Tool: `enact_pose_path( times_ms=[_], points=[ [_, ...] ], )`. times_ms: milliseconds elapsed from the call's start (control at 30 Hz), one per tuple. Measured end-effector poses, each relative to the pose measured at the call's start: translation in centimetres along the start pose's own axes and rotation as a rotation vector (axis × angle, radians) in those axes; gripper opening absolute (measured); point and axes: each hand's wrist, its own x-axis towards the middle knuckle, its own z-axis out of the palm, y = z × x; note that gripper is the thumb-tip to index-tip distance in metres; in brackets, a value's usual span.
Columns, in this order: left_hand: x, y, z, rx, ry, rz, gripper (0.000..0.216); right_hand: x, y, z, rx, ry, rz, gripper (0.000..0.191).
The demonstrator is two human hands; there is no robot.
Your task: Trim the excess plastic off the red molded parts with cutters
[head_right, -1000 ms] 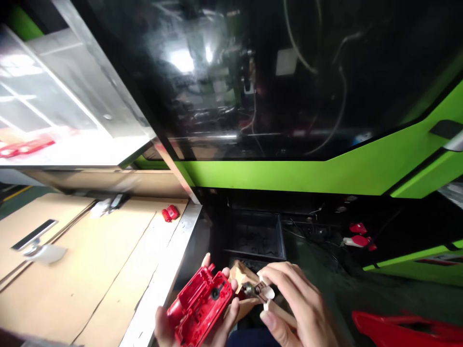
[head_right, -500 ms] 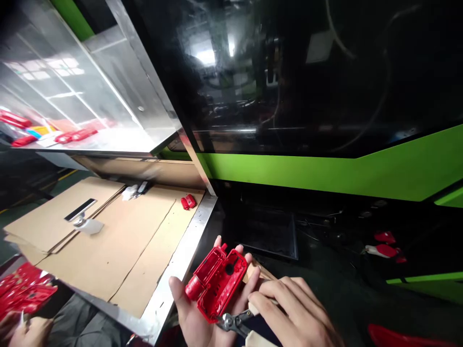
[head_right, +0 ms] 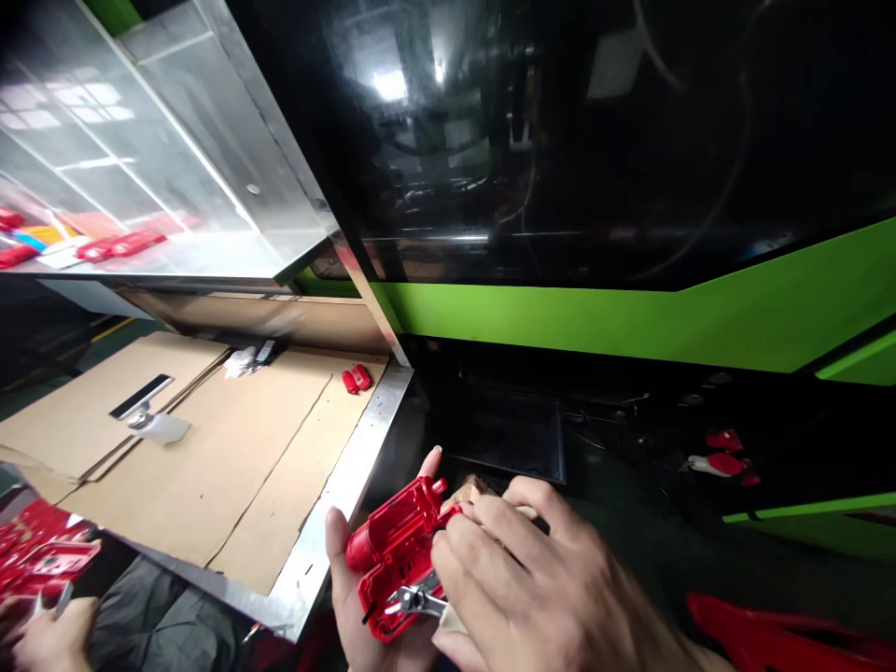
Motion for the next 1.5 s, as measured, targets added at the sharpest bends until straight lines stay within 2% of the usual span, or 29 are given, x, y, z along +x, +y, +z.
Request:
enact_pose_path(
  times_ms=[133, 300, 500, 700, 967, 1167, 1400, 1500],
  points=[
    [0.0, 0.1, 0.2, 0.088, -0.033, 0.004, 0.105, 0.7, -0.8, 0.6, -0.003, 0.036, -0.005, 0.023],
    [0.1, 0.2, 0.2, 0.101, -0.064, 0.011, 0.107, 1.3, -1.3, 0.4, 0.022, 0.04, -0.018, 0.03],
    [0.5, 0.1, 0.3, 0.096, -0.046, 0.036, 0.107, 1.6, -1.0, 0.7, 0.024, 0.035, -0.015, 0.027],
    [0.8, -0.3, -0.4, 0.064, -0.014, 0.081, 0.096, 1.4, -1.0, 1.0, 0.012, 0.03, -0.024, 0.026],
    [0.7, -0.4, -1.3, 0.106, 0.039, 0.045, 0.092, 1.6, -0.7, 1.4, -0.008, 0.017, -0.036, 0.029],
    [0.6, -1.4, -2.8, -0.087, -0.008, -0.023, 0.063, 1.4, -1.1, 1.2, -0.016, 0.021, -0.028, 0.026],
    [0.7, -1.9, -2.1, -0.286, -0.048, -0.041, 0.062, 1.4, -0.7, 0.9, 0.014, 0.028, -0.059, 0.02],
    [0.8, -2.1, -1.9, -0.302, -0.075, -0.055, 0.062, 1.5, -0.8, 0.8, 0.041, -0.021, -0.046, 0.02]
  ],
)
